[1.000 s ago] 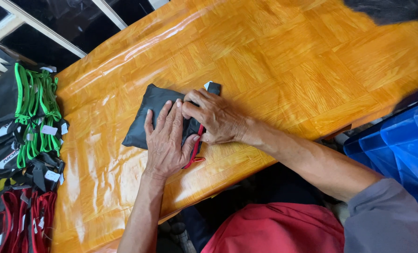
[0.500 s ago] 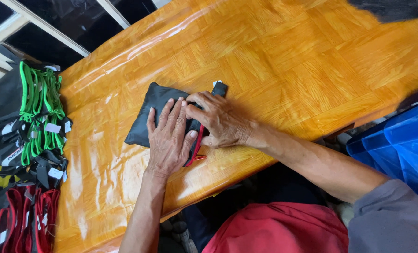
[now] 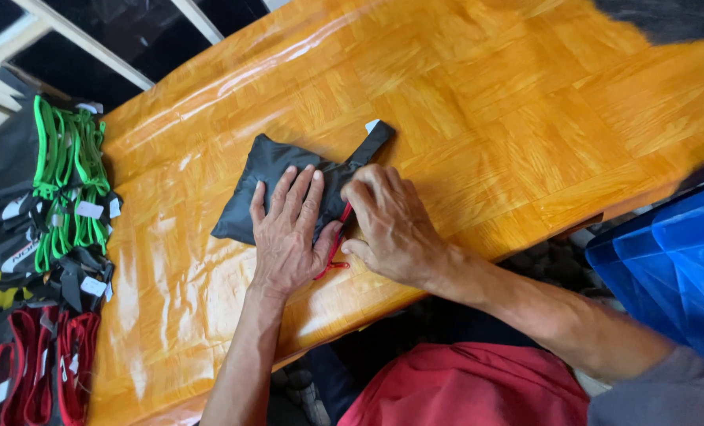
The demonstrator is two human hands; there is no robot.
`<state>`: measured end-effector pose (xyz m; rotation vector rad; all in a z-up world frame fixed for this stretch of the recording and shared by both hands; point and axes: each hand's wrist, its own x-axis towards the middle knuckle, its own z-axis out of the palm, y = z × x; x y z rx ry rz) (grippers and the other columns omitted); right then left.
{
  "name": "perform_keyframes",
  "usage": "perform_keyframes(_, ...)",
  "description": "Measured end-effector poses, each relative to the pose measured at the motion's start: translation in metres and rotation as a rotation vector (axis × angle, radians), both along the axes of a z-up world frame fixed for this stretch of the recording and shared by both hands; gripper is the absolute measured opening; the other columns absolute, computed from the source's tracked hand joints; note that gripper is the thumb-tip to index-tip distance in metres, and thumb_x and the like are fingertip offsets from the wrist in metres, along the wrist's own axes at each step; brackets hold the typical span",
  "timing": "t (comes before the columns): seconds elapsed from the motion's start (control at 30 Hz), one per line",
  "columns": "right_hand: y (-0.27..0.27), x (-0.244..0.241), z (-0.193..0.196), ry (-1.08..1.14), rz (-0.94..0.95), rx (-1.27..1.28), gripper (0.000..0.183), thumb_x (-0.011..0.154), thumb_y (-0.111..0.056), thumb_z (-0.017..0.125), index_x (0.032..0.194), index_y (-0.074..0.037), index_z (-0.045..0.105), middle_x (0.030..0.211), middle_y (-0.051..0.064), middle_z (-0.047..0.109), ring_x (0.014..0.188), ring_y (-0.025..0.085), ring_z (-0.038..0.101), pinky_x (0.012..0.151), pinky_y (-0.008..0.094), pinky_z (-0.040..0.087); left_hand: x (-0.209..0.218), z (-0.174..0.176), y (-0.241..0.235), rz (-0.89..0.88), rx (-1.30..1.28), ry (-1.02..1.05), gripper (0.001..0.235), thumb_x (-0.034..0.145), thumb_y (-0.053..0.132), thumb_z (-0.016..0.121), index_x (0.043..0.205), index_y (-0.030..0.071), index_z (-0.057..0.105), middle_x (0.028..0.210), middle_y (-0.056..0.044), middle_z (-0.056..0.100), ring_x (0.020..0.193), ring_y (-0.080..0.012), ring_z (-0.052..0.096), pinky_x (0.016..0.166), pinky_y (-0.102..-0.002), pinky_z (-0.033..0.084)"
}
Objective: The person folds a black garment on a wooden table, then places it into a small black pouch with a red zipper. They zip the pouch closed, adjust the contents, and place the finished pouch into a grey bucket.
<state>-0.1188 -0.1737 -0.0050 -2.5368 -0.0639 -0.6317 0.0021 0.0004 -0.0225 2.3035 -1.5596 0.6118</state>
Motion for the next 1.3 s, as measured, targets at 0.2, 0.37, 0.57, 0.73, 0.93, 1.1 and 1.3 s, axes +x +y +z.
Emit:
perform_keyframes(0.2,0.037,0.001,-0.042,-0.002,0.084,-0.095,0.029,0.072,-0.034,0.084,0.090,-0.018,0.068,0.088,0.004,0.054,0.085,0.028,0.058,0.074,0.043,0.046,0.000,-0.002,0.000,-0.003,-0.018,-0.024,0.065,0.102,0.043,0.055,0.156,0.009,0.043,0.153,-0.015,0.050,0.144,-0.0376,0.043,0.116,-0.064,0.021)
perform_keyframes(0.37,0.041,0.007,-0.054,-0.176,0.163,-0.253,0.013,0.083,-0.020,0.066,0.075,-0.013,0.058,0.084,0.009,0.051,0.080,0.030,0.055,0.065,0.042,0.040,0.001,-0.006,0.002,-0.003,-0.042,-0.026,0.064,0.102,0.043,0.053,0.157,0.011,0.042,0.154,-0.014,0.050,0.146,-0.0365,0.042,0.118,-0.064,0.020)
perform_keyframes(0.57,0.037,0.007,-0.061,-0.254,0.133,-0.342,0.014,0.087,-0.012,0.059,0.074,-0.009,0.052,0.082,0.010,0.048,0.077,0.030,0.053,0.062,0.042,0.040,-0.001,-0.007,0.000,0.012,-0.064,-0.049,0.063,0.101,0.043,0.055,0.155,0.012,0.046,0.154,-0.013,0.050,0.145,-0.0360,0.043,0.118,-0.063,0.021)
perform_keyframes(0.73,0.036,0.005,-0.065,-0.212,0.123,-0.323,0.014,0.091,-0.012,0.056,0.078,-0.008,0.053,0.083,0.010,0.048,0.079,0.031,0.053,0.064,0.041,0.041,-0.003,-0.008,0.002,0.026,-0.056,-0.056,0.063,0.100,0.042,0.058,0.154,0.013,0.047,0.155,-0.013,0.049,0.146,-0.0362,0.042,0.118,-0.063,0.021)
perform_keyframes(0.93,0.029,0.001,-0.048,-0.173,0.154,-0.281,0.014,0.089,-0.019,0.062,0.082,-0.009,0.055,0.086,0.009,0.049,0.083,0.030,0.054,0.067,0.042,0.042,0.002,-0.023,0.007,-0.021,-0.211,-0.082,0.037,0.091,0.041,0.073,0.119,0.018,0.065,0.130,-0.009,0.050,0.134,-0.0389,0.046,0.115,-0.068,0.030)
perform_keyframes(1.1,0.027,-0.001,-0.048,-0.181,0.150,-0.262,0.014,0.088,-0.017,0.064,0.081,-0.009,0.054,0.087,0.008,0.048,0.086,0.030,0.053,0.067,0.041,0.043,-0.016,-0.012,0.016,-0.180,-0.165,-0.113,0.012,0.100,0.022,0.063,0.102,0.012,0.070,0.117,-0.009,0.067,0.127,-0.0382,0.060,0.116,-0.071,0.028)
perform_keyframes(1.3,0.026,-0.002,-0.045,-0.189,0.206,-0.194,0.012,0.091,-0.016,0.061,0.085,-0.009,0.054,0.087,0.007,0.048,0.087,0.030,0.053,0.069,0.041,0.042,-0.032,0.002,0.040,-0.178,0.125,-0.016,0.068,0.095,0.047,0.054,0.148,0.005,0.049,0.161,-0.020,0.041,0.152,-0.0421,0.031,0.117,-0.074,0.010)
